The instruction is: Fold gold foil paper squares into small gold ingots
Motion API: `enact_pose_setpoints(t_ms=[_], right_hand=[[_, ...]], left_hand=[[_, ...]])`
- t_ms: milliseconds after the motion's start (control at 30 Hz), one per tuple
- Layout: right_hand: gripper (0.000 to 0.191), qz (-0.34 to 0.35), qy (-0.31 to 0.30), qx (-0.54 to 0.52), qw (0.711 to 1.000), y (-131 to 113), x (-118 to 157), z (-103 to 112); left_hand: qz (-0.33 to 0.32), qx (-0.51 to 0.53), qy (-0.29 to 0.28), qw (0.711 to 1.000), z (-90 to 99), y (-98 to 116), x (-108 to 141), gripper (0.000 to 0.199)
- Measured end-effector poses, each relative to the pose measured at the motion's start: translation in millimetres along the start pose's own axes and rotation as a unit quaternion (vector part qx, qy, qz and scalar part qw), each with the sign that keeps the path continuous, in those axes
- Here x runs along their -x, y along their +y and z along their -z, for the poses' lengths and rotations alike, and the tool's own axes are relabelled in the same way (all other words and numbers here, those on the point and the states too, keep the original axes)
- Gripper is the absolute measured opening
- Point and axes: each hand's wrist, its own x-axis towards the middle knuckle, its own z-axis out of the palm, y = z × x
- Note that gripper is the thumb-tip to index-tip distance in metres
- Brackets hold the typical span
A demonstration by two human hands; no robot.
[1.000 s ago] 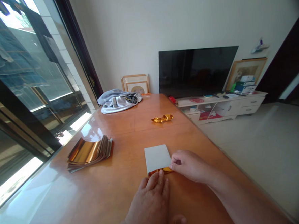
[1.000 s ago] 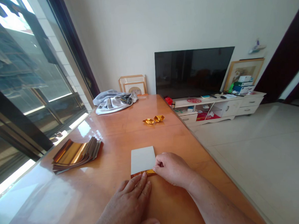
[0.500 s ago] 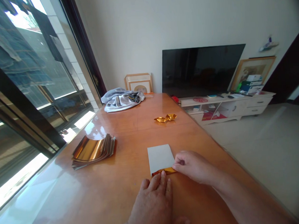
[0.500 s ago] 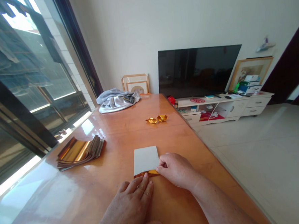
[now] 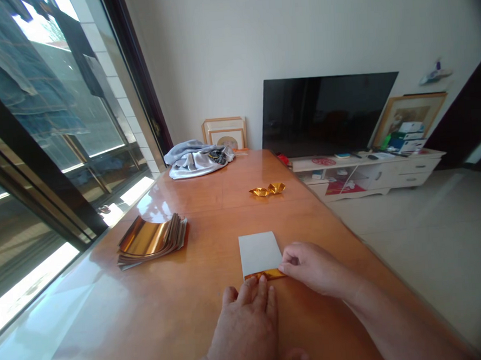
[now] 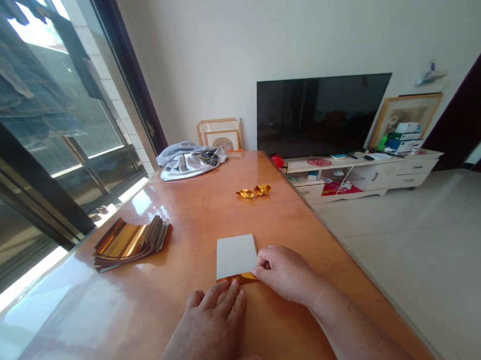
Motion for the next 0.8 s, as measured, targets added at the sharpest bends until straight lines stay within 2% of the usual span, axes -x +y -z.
enact_pose_setpoints(t_ms=[200,433,800], right_hand=[[0.019,0.003,0.007,-0.005,1.0,0,-2,0],[0.019,0.0,-0.002,-0.003,1.0,-2,0,1],[0.018,0.002,-0.002,-0.001,1.0,-1,-2,1]], left_hand=[[-0.002,-0.012,-0.009,1.0,-7.1,-2,-1,0.095],[-0.001,-0.008,-0.021,1.0,-8.1,-3,-2,0.084],[-0.008,-0.01,0.009,1.0,-10.4,-5,-1,0.083]])
